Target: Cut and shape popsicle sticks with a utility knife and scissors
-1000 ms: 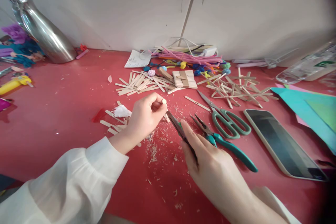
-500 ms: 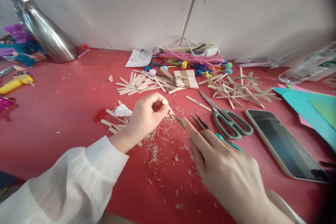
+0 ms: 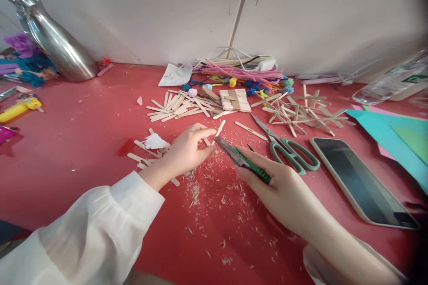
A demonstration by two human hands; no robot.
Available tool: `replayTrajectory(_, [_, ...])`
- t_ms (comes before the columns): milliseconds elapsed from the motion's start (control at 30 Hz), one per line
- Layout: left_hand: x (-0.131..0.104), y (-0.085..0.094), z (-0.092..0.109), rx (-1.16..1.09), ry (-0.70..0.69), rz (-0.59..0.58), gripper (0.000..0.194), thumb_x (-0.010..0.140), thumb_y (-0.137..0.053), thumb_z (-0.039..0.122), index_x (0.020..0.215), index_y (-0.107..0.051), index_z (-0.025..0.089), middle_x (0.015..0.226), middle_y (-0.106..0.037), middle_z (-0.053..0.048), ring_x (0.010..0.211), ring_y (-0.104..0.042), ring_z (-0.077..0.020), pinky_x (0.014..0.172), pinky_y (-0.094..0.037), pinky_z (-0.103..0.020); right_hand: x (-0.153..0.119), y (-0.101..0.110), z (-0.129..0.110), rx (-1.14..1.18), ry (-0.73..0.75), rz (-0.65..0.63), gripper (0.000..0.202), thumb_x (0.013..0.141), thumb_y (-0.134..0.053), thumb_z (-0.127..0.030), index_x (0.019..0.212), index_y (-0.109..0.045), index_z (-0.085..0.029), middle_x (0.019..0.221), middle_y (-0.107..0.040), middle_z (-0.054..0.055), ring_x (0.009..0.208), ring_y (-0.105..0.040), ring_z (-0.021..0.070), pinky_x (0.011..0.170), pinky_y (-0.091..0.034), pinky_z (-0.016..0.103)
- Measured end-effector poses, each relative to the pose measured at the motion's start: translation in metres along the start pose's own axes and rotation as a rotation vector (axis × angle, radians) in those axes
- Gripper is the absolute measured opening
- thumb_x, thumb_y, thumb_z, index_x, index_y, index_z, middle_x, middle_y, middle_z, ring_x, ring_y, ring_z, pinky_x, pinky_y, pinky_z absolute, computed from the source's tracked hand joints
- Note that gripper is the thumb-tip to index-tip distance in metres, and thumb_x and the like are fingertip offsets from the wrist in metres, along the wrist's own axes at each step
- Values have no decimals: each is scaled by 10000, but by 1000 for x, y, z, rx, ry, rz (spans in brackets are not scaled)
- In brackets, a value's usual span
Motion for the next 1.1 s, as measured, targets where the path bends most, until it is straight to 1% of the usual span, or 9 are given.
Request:
replayTrajectory(100, [-2, -3, 1, 57, 4, -55, 134, 817, -523, 209, 901, -624, 178, 819, -630, -41, 756, -573, -155, 713, -457, -298, -1, -6, 4, 140, -124, -123, 386, 831, -473, -316, 1182, -590, -205, 963, -703, 15, 592, -626, 139, 497, -521, 248])
replayTrajectory(200, [-4, -4, -2, 32, 72, -63, 170, 840, -476, 214, 878, -635, 167, 711, -628, -11, 612, -534, -119, 584, -418, -249, -3, -7, 5, 183, -187, -135, 419, 822, -465, -359, 1196, -578, -207, 964, -698, 26, 558, -604, 142, 455, -497, 257])
replayTrajectory(333, [-5, -1, -1, 7, 105, -38, 256, 831, -490, 251, 1014, -642, 154, 701, -641, -7, 544, -491, -93, 518, -379, -218, -4, -4, 5, 100, -184, -122, 438, 810, -468, -366, 1214, -567, -228, 931, -709, 26, 426, -526, 112, 435, -473, 266])
replayTrajectory(467, [-4, 3, 2, -38, 161, -35, 354, 842, -470, 243, 1159, -596, 148, 696, -663, -11, 458, -431, -73, 463, -357, -209, -5, 0, 4, -26, -139, -56, 412, 807, -475, -342, 1197, -583, -266, 993, -704, 11, 385, -478, 88, 472, -472, 269])
replayTrajectory(533, [-4, 4, 4, -53, 162, -20, 354, 840, -482, 238, 1158, -597, 137, 732, -679, -26, 493, -479, -82, 485, -386, -212, -5, -1, 4, -15, -144, -53, 417, 812, -466, -352, 1205, -575, -265, 967, -704, 8, 386, -462, 89, 480, -469, 273])
replayTrajectory(700, [-4, 6, 5, -56, 98, 87, 314, 824, -533, 262, 1105, -618, 152, 801, -693, -34, 658, -596, -117, 639, -469, -240, -4, -6, 6, 118, -232, -145, 460, 819, -452, -392, 1254, -523, -259, 776, -663, -1, 392, -434, 98, 454, -436, 271])
replayTrajectory(833, [-5, 6, 5, -23, 111, 108, 292, 818, -547, 251, 1087, -617, 161, 784, -693, -23, 659, -610, -122, 656, -478, -252, -5, -7, 3, 306, -289, -193, 459, 825, -459, -416, 1256, -505, -263, 786, -621, -8, 378, -381, 73, 392, -386, 241])
replayTrajectory(967, [-5, 6, 6, 74, 101, 113, 287, 810, -551, 212, 1083, -615, 153, 785, -695, -31, 684, -621, -140, 672, -477, -272, -7, -10, -1, 475, -372, -239, 487, 823, -461, -448, 1255, -494, -225, 560, -491, -56, 357, -392, 86, 337, -349, 222])
replayTrajectory(1100, [-5, 5, 8, 134, 54, 129, 282, 820, -536, 202, 1088, -612, 156, 816, -695, -39, 667, -615, -135, 650, -472, -270, -8, -12, -3, 573, -427, -291, 479, 830, -458, -457, 1229, -492, -195, 454, -402, -92, 344, -408, 96, 336, -359, 212])
Point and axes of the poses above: each hand's wrist, its own x-axis towards the middle knuckle, its own y-axis out of the back of the hand, z = x × y, the point moved 5 cm from there along x, towards the middle knuckle
